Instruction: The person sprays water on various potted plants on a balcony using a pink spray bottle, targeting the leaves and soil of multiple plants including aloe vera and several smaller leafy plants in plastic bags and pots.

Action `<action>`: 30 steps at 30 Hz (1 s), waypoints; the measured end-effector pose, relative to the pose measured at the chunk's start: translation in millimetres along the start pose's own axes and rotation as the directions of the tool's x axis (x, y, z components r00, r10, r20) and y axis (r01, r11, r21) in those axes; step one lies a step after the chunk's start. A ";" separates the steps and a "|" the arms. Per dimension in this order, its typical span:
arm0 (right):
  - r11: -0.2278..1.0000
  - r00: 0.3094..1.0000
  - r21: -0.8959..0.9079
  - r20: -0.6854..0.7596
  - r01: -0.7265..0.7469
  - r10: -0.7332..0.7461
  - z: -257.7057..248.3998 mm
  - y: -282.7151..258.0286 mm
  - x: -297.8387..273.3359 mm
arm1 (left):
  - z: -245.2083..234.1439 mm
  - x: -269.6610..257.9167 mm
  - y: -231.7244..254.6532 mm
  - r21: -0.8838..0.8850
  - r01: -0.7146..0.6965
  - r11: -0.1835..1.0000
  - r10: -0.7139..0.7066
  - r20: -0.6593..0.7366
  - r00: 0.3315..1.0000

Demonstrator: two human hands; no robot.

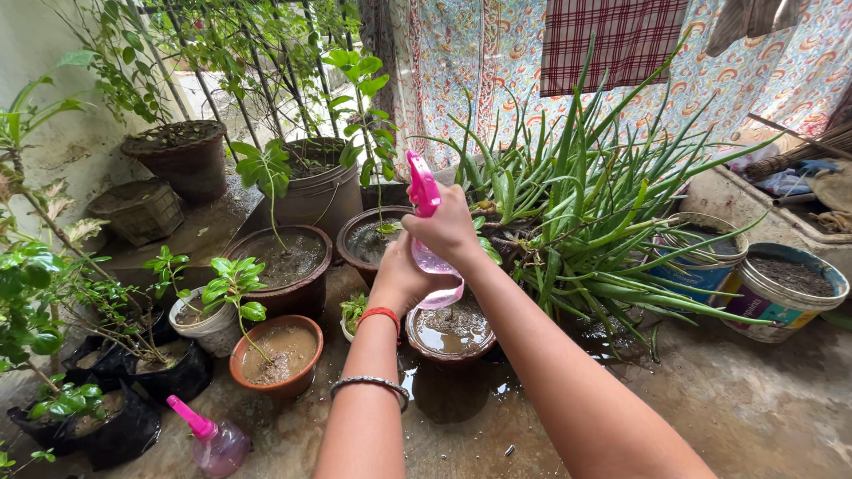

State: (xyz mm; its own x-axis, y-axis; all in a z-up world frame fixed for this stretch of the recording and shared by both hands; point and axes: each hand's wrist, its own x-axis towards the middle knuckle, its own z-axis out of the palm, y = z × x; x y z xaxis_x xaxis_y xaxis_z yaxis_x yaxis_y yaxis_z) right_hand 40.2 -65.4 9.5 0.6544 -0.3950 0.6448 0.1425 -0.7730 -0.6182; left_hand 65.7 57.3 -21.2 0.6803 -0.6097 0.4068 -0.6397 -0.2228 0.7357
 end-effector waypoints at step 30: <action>0.997 0.999 0.075 0.033 0.016 -0.018 109.3 -123.7 -20.8 | -145.0 -62.5 -33.2 -0.034 0.273 0.962 -0.274 -0.033 0.961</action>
State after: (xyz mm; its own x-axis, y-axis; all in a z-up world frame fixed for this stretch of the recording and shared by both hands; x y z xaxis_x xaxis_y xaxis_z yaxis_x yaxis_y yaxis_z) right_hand 90.2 92.6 23.4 0.6761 -0.3642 0.6405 0.2077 -0.7398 -0.6399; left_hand 96.3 213.1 7.5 0.8409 -0.4999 0.2076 -0.4174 -0.3546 0.8367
